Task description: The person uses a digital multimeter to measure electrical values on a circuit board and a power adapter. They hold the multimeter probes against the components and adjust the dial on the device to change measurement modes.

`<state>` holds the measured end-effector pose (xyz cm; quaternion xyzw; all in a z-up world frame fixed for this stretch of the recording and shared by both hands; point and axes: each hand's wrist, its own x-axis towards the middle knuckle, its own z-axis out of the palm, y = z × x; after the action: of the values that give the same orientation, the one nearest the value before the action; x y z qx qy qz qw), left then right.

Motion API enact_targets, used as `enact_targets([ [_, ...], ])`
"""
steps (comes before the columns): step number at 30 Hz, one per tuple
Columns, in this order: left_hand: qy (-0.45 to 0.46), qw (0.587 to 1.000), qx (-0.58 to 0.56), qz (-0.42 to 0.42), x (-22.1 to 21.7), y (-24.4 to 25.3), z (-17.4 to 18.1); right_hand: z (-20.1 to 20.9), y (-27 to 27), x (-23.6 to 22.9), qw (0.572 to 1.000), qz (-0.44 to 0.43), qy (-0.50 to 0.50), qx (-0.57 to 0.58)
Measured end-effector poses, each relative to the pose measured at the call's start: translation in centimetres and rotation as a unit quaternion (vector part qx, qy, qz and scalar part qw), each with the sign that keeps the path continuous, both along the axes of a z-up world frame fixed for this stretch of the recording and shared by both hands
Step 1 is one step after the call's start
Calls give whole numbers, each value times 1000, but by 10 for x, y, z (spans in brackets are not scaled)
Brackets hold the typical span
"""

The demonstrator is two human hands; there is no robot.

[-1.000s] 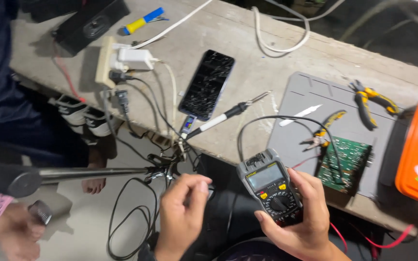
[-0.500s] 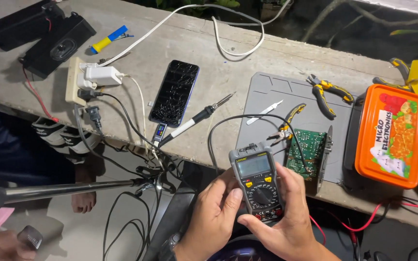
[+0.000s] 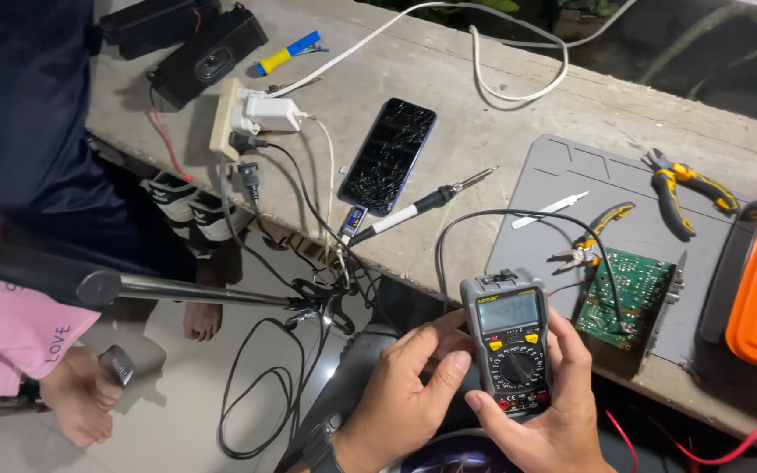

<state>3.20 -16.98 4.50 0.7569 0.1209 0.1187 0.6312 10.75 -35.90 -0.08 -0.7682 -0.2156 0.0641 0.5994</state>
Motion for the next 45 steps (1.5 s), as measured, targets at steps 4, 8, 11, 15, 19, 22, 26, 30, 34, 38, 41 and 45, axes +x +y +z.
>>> enact_targets([
  [4, -9, 998, 48, 50, -10, 20, -5, -3, 4, -1, 1000, 11, 21, 13],
  [8, 8, 993, 74, 91, -21, 36, -16, -4, 6, -1, 1000, 28, 7, 5],
  [11, -8, 989, 104, 105, -26, 45, -20, -4, 7, -3, 999, 35, 3, 13],
  [15, 34, 977, 122, 169, -29, 79, -44, -6, 4, -7, 999, 30, 11, 2],
  [19, 65, 960, 119, 243, -25, 128, -58, -7, 1, -10, 999, 26, 6, -18],
  [22, 60, 922, 190, 332, -19, 159, -58, -5, 3, -12, 996, 4, 35, -81],
  [26, 7, 886, 266, 380, -3, 187, -56, 5, 13, -13, 998, 28, 24, -48],
  [30, 8, 889, 292, 352, 13, 187, -48, 12, 15, -8, 996, 30, 24, -86],
  [34, 49, 924, 254, 283, 7, 168, -44, 16, 8, 1, 997, 33, 43, -48],
  [38, 130, 938, 225, 231, -9, 147, -41, 14, -10, 13, 997, -1, 29, -71],
  [41, 208, 945, 203, 152, -20, 128, -34, 24, -21, 20, 996, 16, 30, -88],
  [45, 242, 940, 237, 50, -30, 106, -40, 32, -35, 28, 988, 108, 87, -69],
])
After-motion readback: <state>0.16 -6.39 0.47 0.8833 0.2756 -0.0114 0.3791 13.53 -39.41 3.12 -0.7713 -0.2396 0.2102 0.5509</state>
